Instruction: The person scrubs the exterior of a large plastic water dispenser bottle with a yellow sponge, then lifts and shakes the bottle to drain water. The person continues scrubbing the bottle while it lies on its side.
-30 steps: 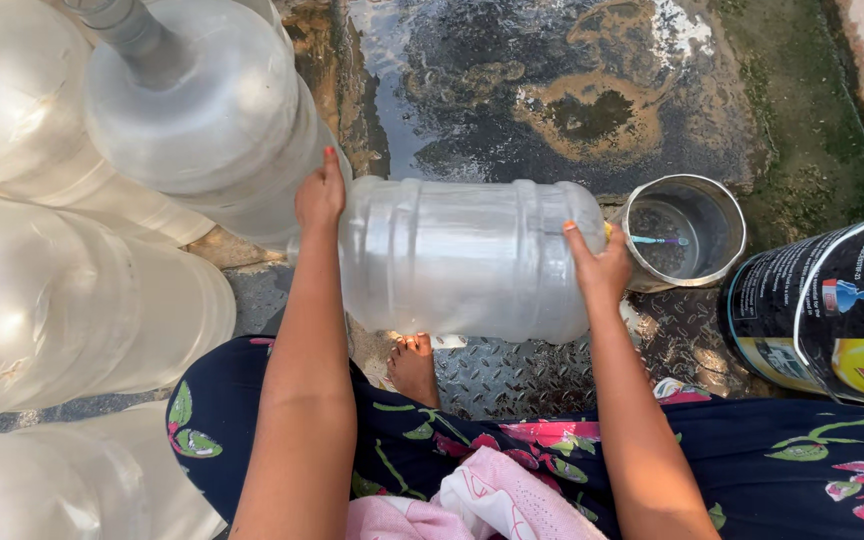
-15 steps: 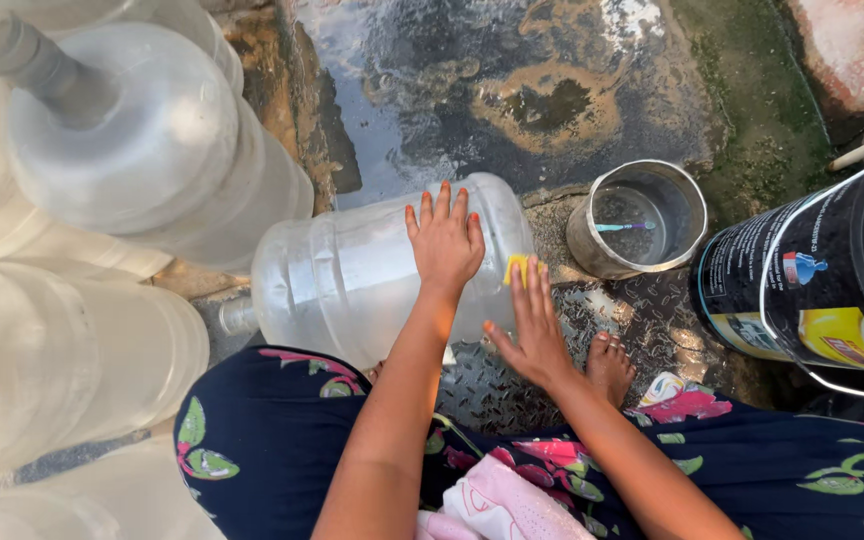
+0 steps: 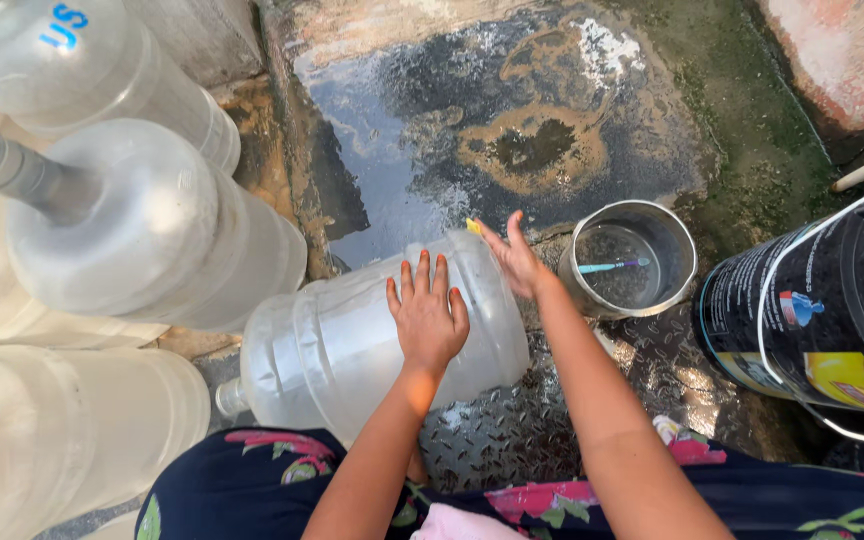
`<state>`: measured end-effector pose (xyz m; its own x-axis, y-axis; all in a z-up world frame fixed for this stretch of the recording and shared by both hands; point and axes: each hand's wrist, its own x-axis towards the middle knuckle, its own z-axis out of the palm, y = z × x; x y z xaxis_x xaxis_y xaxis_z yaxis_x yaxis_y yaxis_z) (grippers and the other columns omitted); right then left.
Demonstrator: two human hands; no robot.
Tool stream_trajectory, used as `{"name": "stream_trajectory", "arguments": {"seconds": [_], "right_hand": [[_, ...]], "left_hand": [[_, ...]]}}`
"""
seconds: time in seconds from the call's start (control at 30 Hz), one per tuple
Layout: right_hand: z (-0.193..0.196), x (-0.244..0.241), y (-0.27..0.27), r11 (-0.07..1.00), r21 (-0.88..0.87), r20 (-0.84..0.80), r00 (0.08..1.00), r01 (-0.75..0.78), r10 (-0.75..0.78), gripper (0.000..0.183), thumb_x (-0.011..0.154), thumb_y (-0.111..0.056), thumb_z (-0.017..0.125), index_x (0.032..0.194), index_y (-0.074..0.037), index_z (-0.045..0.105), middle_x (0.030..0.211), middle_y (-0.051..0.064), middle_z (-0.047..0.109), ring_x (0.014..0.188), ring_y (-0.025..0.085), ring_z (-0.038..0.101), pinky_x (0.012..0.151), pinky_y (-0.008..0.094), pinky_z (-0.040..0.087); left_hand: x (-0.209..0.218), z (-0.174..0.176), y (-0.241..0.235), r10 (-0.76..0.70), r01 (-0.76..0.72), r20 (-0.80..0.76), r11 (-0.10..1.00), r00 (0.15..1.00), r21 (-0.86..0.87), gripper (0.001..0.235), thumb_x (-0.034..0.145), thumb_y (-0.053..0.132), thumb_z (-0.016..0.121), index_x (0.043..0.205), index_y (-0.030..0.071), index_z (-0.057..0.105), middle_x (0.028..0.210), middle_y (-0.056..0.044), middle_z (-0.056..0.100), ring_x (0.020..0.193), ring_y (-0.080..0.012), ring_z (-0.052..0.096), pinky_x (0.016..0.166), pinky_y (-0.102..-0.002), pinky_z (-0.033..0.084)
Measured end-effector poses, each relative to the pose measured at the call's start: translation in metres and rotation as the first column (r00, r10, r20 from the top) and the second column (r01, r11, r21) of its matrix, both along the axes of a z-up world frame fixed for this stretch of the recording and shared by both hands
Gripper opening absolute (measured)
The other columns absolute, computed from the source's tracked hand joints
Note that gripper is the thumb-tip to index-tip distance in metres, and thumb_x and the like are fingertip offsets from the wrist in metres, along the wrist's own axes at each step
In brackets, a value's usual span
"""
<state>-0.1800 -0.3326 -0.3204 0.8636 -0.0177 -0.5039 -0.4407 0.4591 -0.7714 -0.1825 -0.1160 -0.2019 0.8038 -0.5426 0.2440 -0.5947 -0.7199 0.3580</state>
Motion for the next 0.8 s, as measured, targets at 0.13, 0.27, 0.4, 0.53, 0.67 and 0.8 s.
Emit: {"name": "stream_trajectory", "arguments": {"seconds": [0.13,0.27,0.4,0.53,0.67,0.8], "right_hand": [[-0.056,-0.044,0.019,0.986,0.166,-0.180,0.983,-0.001,0.031,0.114,0.075,-0.092,0.005,0.163,-0.020,0.014,0.170,0.012,0.023,0.154,0.032,0.026,0.123,0.057,0.024],[-0.064,-0.097,0.026,0.942,-0.092,-0.237,0.926,-0.322,0.294,0.124,0.069,-0.095,-0.008,0.162,-0.016,0.014,0.171,0.008,0.021,0.156,0.029,0.017,0.122,0.052,0.007],[-0.024,-0.093,0.000,0.886,-0.092,-0.222,0.877,-0.454,0.426,0.124,0.068,-0.094,-0.006,0.160,-0.014,0.015,0.164,0.015,0.029,0.154,0.031,0.026,0.125,0.049,0.019],[0.005,-0.052,-0.025,0.912,0.029,-0.113,0.905,-0.409,0.409,0.133,0.067,-0.095,-0.007,0.157,-0.008,0.037,0.152,0.020,0.053,0.140,0.036,0.050,0.117,0.052,0.035],[-0.007,-0.027,0.008,0.977,0.138,-0.077,0.982,-0.160,0.171,0.131,0.068,-0.096,0.000,0.158,-0.009,0.036,0.156,0.016,0.049,0.143,0.031,0.046,0.117,0.052,0.035],[-0.028,-0.046,0.030,0.998,-0.029,-0.280,0.959,-0.064,0.053,0.122,0.064,-0.093,0.008,0.164,-0.024,0.010,0.165,0.007,0.023,0.151,0.028,0.023,0.120,0.058,0.029]], "left_hand": [[0.008,0.000,-0.004,-0.003,0.003,-0.010,1.000,1.000,0.025,0.058,0.089,0.027,0.052,0.143,0.008,0.056,0.154,-0.018,0.047,0.144,-0.0432,0.036,0.119,-0.061,0.015],[0.028,-0.006,-0.010,0.014,-0.011,-0.061,0.998,0.998,0.056,0.057,0.090,0.029,0.051,0.143,0.010,0.056,0.154,-0.016,0.047,0.144,-0.0416,0.037,0.120,-0.059,0.015],[0.041,-0.010,-0.016,0.035,-0.027,-0.103,0.997,0.994,0.079,0.055,0.091,0.029,0.051,0.143,0.011,0.057,0.155,-0.015,0.046,0.145,-0.0401,0.037,0.120,-0.059,0.015],[0.039,-0.009,-0.014,0.034,-0.027,-0.084,0.996,0.996,0.088,0.056,0.090,0.030,0.051,0.143,0.011,0.057,0.155,-0.016,0.046,0.145,-0.0406,0.036,0.120,-0.059,0.015],[0.032,-0.008,-0.013,0.016,-0.012,-0.051,0.997,0.999,0.077,0.058,0.090,0.030,0.052,0.143,0.009,0.056,0.155,-0.017,0.046,0.144,-0.0419,0.036,0.119,-0.060,0.016],[0.029,-0.007,-0.011,0.015,-0.011,-0.051,0.997,0.999,0.079,0.059,0.088,0.030,0.053,0.143,0.009,0.056,0.155,-0.017,0.046,0.144,-0.0423,0.037,0.119,-0.060,0.017]]}}
